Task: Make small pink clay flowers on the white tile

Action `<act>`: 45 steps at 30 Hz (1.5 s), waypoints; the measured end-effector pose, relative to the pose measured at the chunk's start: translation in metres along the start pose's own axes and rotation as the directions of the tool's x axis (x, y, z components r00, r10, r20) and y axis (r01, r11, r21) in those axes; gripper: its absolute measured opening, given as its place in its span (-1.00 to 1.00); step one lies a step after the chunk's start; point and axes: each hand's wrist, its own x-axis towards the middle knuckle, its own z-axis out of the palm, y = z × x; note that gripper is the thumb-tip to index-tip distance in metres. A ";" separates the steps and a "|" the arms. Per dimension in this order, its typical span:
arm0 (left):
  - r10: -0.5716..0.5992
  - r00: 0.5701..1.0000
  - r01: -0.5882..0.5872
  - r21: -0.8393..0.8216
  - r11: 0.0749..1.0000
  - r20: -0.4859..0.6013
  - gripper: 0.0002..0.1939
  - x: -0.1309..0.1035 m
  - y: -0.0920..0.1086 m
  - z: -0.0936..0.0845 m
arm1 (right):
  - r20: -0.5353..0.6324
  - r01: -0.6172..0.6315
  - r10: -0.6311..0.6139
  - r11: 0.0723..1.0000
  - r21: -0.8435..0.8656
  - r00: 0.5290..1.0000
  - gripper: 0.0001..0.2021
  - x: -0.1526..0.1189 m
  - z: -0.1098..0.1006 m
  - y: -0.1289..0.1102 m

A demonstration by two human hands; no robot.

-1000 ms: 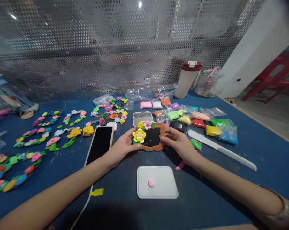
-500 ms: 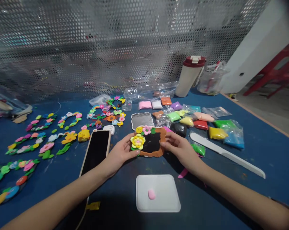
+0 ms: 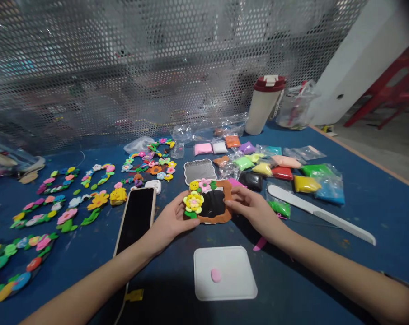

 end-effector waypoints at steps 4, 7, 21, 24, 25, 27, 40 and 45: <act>-0.006 1.000 0.006 -0.008 1.000 -0.002 -0.26 0.003 0.000 0.001 | 0.012 0.003 -0.003 1.000 0.015 1.000 -0.79 0.002 0.001 -0.001; -0.016 1.000 0.016 -0.020 1.000 -0.012 -0.22 0.006 0.000 -0.001 | 0.025 0.004 -0.004 1.000 0.019 1.000 -0.79 0.003 0.001 -0.002; -0.036 0.999 0.036 -0.042 0.998 0.012 -0.21 0.005 0.000 -0.001 | -0.009 -0.045 0.045 0.999 0.018 0.999 -0.75 0.006 0.000 0.002; -0.026 0.999 0.028 -0.052 0.998 0.041 -0.17 0.006 -0.002 -0.002 | -0.020 -0.051 0.051 0.998 0.021 0.998 -0.73 0.006 0.001 -0.001; -0.025 0.998 0.028 -0.056 0.998 0.052 -0.17 0.006 -0.002 -0.003 | -0.025 -0.054 0.055 0.998 0.021 0.998 -0.73 0.006 0.001 -0.001; -0.025 0.997 0.030 -0.067 0.997 0.073 -0.18 0.006 -0.002 -0.004 | -0.039 -0.066 0.067 0.998 0.018 0.997 -0.72 0.007 0.001 -0.001; -0.051 0.989 0.063 -0.086 0.994 0.137 -0.49 0.012 -0.004 -0.008 | -0.069 -0.141 0.153 0.979 0.147 0.986 -0.72 0.006 0.005 -0.006; -0.054 0.988 0.060 -0.036 0.998 0.148 -0.43 0.008 -0.002 -0.007 | -0.089 -0.148 0.165 0.974 0.172 0.982 -0.74 0.005 0.005 -0.005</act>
